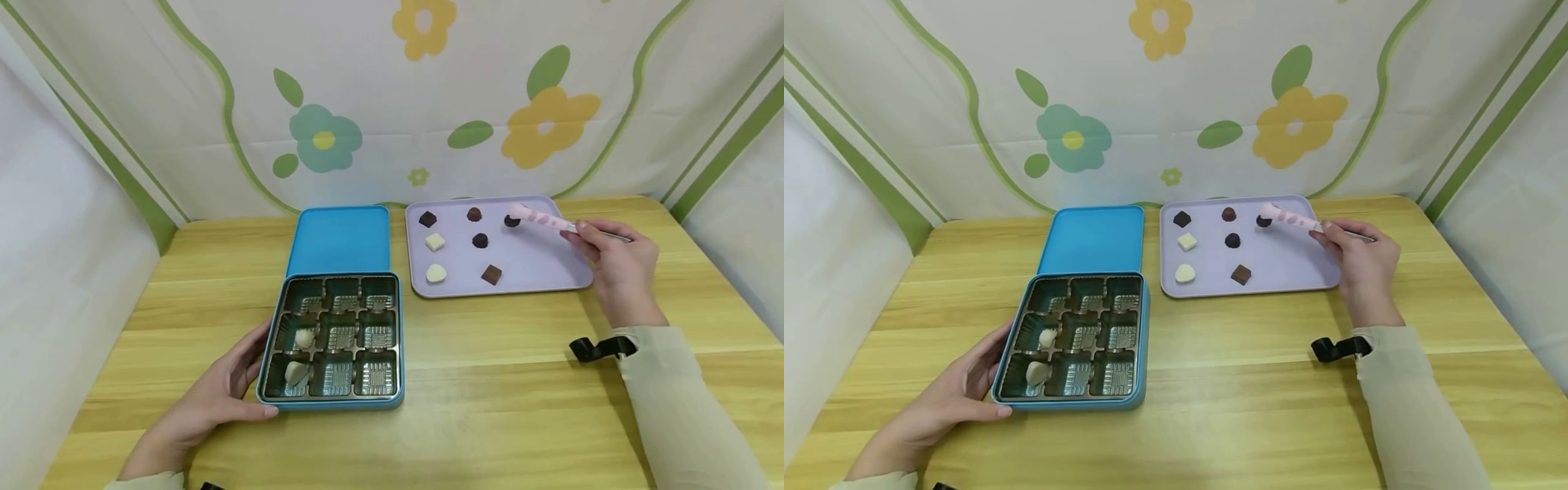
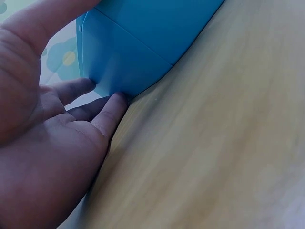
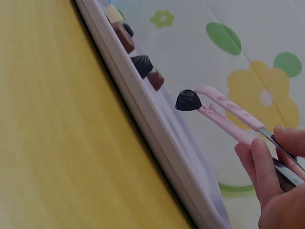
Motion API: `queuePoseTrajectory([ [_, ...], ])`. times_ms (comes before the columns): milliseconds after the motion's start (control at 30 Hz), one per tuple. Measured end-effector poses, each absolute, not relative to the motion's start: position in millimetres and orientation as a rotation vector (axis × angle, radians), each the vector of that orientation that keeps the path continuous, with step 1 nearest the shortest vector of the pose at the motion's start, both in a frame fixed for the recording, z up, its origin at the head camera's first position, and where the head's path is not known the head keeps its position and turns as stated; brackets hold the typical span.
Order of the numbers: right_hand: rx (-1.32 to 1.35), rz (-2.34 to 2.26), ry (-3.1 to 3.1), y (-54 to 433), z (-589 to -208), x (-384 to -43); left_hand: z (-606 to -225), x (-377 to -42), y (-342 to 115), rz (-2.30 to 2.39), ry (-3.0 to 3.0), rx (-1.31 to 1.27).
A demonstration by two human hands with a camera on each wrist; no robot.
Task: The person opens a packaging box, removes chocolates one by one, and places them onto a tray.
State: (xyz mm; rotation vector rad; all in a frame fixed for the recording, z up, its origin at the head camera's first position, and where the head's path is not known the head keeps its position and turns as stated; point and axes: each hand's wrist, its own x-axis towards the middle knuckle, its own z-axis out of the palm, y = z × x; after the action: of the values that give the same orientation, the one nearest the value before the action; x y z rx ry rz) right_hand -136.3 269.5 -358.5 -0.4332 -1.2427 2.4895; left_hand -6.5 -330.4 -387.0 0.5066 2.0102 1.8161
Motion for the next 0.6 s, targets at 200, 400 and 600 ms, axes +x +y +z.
queuePoseTrajectory([
  [200,-0.549,2.450,-1.208,278.8,-364.8,-138.7,-386.1,-7.8,-329.8,1.804,2.025,0.507],
  [400,-0.630,2.460,-1.149,283.8,-368.8,-139.1,-385.6,-8.2,-329.9,1.799,2.026,0.504],
  [600,-0.683,2.441,-1.120,284.9,-370.5,-141.5,-384.7,-7.4,-329.5,1.797,2.021,0.492],
])
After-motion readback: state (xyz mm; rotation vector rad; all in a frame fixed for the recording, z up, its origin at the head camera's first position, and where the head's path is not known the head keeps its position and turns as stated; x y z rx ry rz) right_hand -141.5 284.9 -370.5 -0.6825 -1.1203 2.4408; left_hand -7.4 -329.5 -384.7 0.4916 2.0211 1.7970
